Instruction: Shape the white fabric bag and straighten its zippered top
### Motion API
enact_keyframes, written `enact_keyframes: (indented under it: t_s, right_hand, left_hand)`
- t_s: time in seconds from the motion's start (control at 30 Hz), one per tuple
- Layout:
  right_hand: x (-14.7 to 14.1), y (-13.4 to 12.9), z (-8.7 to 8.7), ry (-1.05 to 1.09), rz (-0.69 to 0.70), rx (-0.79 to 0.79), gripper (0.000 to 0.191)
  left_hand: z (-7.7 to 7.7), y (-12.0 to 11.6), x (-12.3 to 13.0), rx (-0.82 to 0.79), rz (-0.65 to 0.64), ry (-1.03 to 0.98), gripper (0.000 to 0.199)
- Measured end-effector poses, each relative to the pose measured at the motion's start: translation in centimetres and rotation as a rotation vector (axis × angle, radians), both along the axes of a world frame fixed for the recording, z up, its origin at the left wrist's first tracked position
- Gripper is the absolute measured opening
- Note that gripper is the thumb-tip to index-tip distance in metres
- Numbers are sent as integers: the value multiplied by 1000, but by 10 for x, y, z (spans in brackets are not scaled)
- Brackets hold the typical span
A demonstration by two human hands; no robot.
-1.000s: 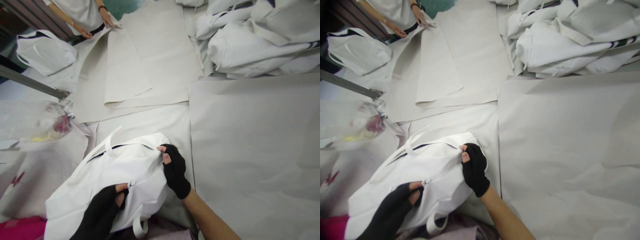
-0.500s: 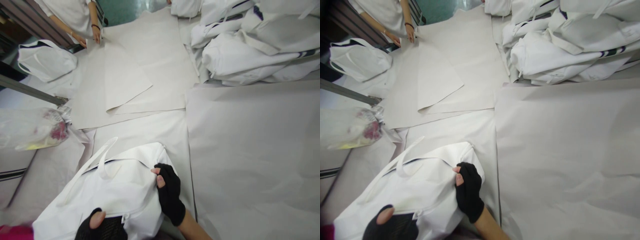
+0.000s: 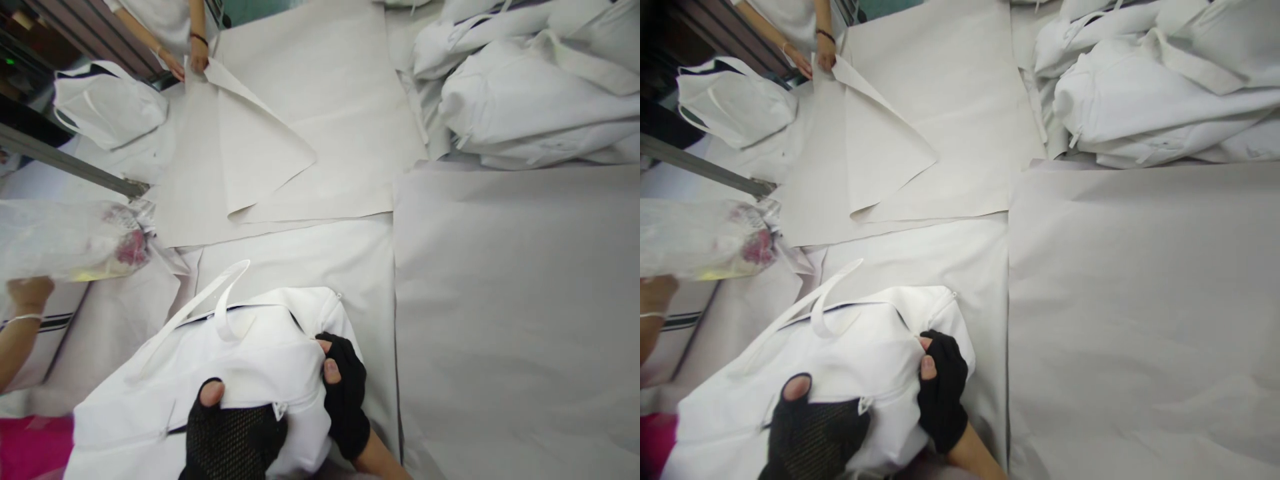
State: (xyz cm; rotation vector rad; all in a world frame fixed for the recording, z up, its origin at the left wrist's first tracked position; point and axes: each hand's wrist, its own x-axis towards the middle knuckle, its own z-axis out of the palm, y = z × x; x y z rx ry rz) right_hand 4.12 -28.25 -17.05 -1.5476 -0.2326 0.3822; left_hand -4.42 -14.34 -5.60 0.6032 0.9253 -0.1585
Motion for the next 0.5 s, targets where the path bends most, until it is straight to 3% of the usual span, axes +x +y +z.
enact_keyframes:
  t_s: [0.1, 0.23, 0.37, 0.5]
  right_hand:
    - [0, 1, -2, -42, 6, 2, 27]
    - [-3, 1, -3, -123, 14, -27, 27]
    - [-8, 0, 3, -203, -5, -85, 26]
    - [-14, -2, 15, -302, 4, -208, 28]
  left_hand:
    - [9, -1, 10, -136, 45, -24, 59]
    - [41, -1, -3, -80, -58, 95, 50]
    - [61, -7, -27, 327, -325, 155, 33]
    - [50, -14, -41, 965, -555, 178, 27]
